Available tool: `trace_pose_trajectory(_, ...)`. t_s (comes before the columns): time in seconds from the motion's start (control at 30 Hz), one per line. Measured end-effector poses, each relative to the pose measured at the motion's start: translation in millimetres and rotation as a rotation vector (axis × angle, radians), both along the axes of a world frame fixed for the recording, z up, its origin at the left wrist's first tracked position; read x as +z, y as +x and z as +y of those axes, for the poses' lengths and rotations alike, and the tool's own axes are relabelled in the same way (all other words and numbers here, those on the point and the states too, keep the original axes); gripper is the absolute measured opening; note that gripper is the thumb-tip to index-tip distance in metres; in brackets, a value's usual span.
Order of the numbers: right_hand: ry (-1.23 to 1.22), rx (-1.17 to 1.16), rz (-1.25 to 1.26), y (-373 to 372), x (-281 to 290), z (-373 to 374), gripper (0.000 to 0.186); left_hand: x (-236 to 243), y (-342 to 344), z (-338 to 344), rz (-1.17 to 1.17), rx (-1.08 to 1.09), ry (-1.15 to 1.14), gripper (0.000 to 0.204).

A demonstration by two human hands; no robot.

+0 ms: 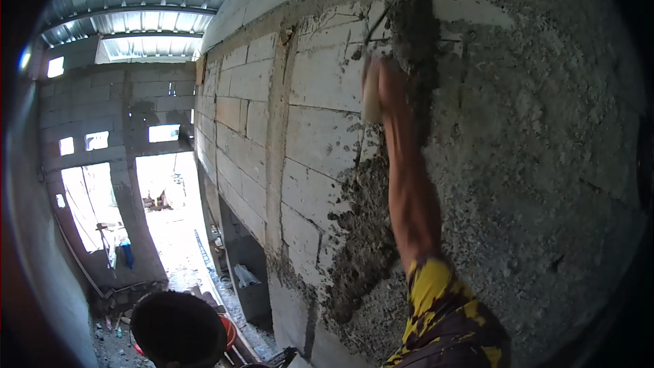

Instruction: The person scoops mortar from a bucket using a trowel, flings it onto the wall, and presses a wooden board against the applied mortar.

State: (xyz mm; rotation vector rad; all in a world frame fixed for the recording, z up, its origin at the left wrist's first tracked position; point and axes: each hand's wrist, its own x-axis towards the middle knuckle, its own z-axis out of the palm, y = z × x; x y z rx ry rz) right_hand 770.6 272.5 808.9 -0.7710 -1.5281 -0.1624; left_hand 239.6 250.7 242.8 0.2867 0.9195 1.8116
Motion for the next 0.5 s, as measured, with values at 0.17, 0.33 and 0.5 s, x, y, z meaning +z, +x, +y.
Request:
trace_pose_trajectory(0.17, -0.497, -0.107, -0.174, -30.7, -431.5, -93.5, 0.020, -113.7, 3.5, -43.5, 0.245, -0.125, -0.215, 0.058)
trace_pose_trajectory(0.33, -1.528, -0.283, -0.022, -149.9, -609.2, -298.6, 0.037, -154.3, 51.6, -118.1, 0.595, -0.403, -0.325, 0.052)
trace_pose_trajectory(0.5, -1.505, -0.209, -0.454, -108.9, -619.4, -328.6, 0.040, -127.2, 158.3, -162.3, 0.445, -0.753, -0.243, 0.065)
